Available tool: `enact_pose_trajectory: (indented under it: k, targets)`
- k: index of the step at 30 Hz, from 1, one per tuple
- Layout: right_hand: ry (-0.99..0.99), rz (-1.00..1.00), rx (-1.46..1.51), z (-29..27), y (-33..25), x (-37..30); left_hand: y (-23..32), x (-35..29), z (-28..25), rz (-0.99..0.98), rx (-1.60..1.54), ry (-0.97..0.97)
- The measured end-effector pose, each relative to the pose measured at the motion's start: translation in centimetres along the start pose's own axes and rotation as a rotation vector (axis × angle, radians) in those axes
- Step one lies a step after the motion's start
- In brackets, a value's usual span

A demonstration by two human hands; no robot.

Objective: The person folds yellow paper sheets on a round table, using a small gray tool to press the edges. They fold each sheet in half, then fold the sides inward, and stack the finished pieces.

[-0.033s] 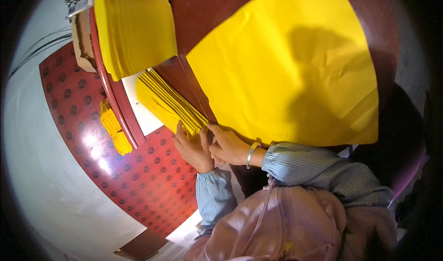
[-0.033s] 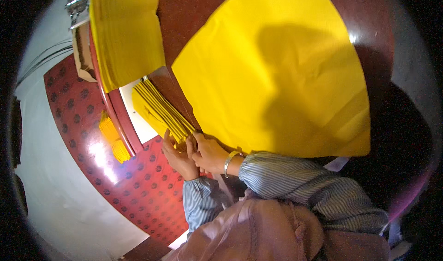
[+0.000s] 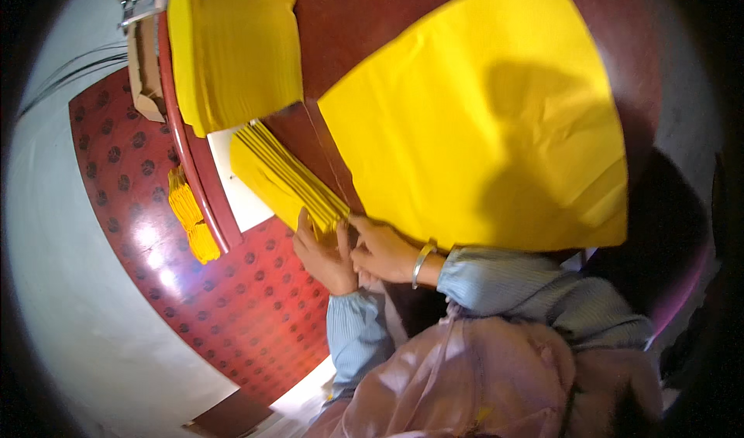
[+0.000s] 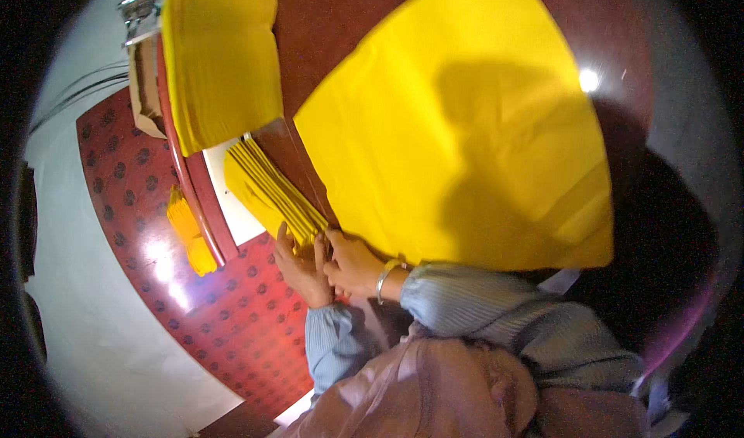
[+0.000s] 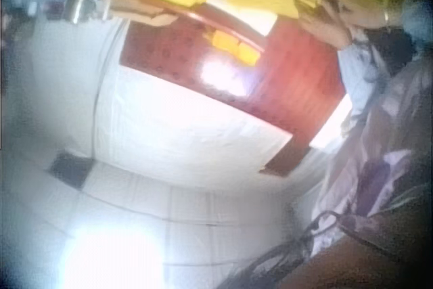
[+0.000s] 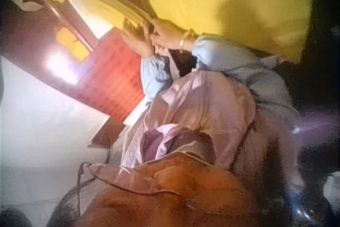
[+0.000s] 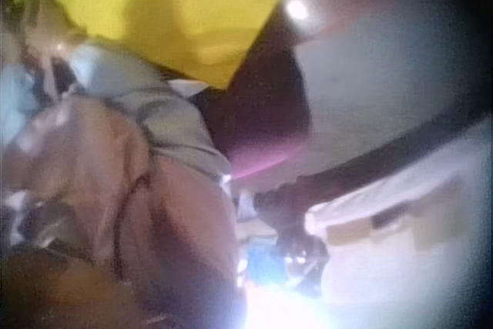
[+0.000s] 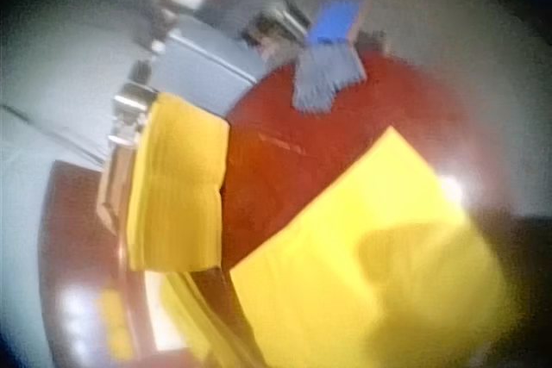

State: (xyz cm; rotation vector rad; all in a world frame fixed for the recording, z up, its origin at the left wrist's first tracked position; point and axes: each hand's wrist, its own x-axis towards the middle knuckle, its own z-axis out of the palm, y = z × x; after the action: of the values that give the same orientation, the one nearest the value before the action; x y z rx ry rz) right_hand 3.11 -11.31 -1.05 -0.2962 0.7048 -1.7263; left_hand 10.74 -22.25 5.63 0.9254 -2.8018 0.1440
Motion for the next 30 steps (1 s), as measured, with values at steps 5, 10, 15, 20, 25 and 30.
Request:
enact_pose_trajectory:
  k: [5,10,15,20,25,30]
  targets:
    - [-0.004,-0.014,-0.165,1.3,-3.9,-2.5,0.7,0.2,-1.0,0.025,-0.072,0.003]
    - [-0.144,-0.499,-0.499,-1.7,-13.6,-9.3,2.8,-0.9,-3.1,0.058,-0.071,0.132]
    - [0.528,-0.702,-1.034,-15.7,-29.6,-8.7,9.6,-2.5,-1.6,0.105,-0.479,0.032]
    - [1.060,-0.742,-2.108,-28.0,-37.4,-2.8,15.3,-2.9,1.9,0.267,-0.732,-0.107]
    - [1.029,-0.456,-2.504,-30.5,-38.1,-2.2,15.3,-2.9,2.9,0.296,-0.562,-0.198]
    - [0.978,-0.277,-2.464,-28.2,-39.3,-2.6,14.7,-1.6,4.3,0.346,-0.572,-0.118]
